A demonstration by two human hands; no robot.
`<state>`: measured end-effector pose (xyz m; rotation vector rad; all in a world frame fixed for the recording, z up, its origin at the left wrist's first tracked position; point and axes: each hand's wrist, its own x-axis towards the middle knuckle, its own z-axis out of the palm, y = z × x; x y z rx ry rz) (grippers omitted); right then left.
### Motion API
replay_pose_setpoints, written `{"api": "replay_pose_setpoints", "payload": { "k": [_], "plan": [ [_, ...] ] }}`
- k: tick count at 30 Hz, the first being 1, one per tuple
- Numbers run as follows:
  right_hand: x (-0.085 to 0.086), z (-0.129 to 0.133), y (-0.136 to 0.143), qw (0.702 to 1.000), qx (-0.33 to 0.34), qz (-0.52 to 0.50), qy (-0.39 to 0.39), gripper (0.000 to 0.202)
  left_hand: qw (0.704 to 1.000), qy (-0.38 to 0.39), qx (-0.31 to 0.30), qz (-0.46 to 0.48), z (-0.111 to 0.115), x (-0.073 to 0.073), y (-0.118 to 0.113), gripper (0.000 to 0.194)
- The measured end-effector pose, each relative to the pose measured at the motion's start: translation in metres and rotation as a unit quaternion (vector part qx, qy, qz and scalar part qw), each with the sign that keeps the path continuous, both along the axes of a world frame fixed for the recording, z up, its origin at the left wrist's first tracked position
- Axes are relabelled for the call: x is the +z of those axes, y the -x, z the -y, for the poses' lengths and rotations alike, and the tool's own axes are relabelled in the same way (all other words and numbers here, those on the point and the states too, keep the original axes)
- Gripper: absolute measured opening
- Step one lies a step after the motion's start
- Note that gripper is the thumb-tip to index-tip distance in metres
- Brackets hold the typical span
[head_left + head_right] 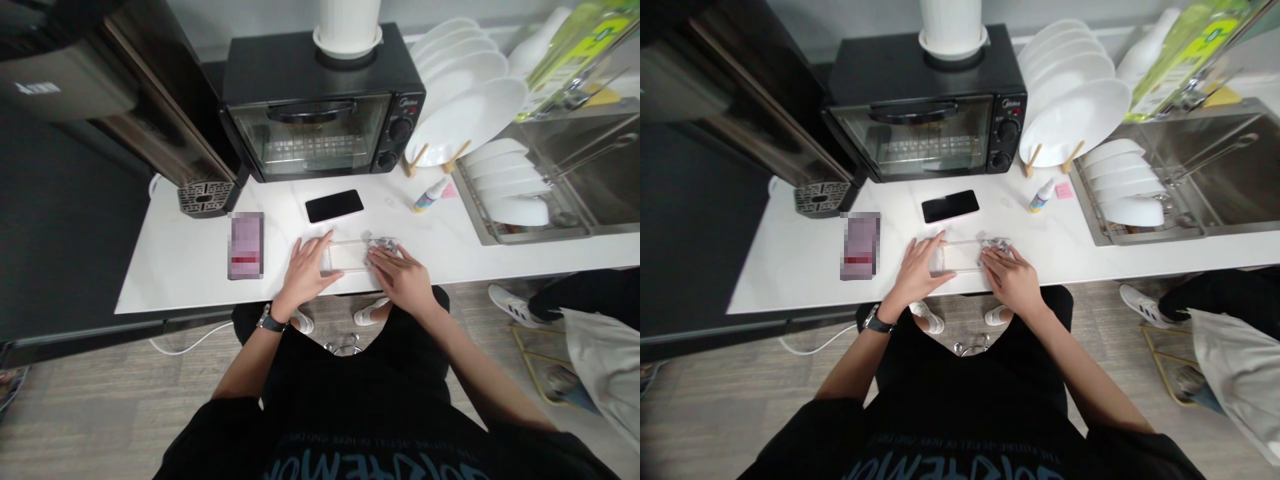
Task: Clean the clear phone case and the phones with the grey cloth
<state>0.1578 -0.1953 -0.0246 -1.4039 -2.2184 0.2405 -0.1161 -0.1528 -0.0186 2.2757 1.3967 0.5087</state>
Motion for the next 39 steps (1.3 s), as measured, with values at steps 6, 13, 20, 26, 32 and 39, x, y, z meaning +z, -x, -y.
{"api": "replay_pose_setpoints", "payload": {
  "k": [6,13,20,26,32,39],
  "plan": [
    [0.003,-0.006,0.049,0.988,0.133,-0.053,0.051,0.033,1.000,-0.003,-0.014,-0.010,0.000,0.000,0.003,0.092],
    [0.002,-0.026,0.032,0.990,0.125,-0.054,0.040,0.035,1.000,-0.009,0.003,0.008,-0.001,-0.003,0.003,0.097],
    [-0.005,-0.022,-0.009,0.994,0.075,-0.068,0.050,0.059,1.000,-0.018,-0.004,-0.018,0.000,-0.005,0.002,0.097],
    [0.001,-0.025,0.001,0.989,0.007,-0.150,0.008,0.040,0.999,-0.030,0.003,-0.019,0.003,-0.004,0.000,0.083],
    [-0.003,-0.031,0.022,0.969,-0.031,-0.235,0.073,0.018,0.998,-0.054,0.014,-0.005,0.007,-0.003,-0.006,0.050],
    [-0.002,-0.044,0.018,0.895,-0.058,-0.434,0.089,0.015,0.981,0.003,0.079,0.175,0.013,-0.011,-0.013,0.028]
  ]
}}
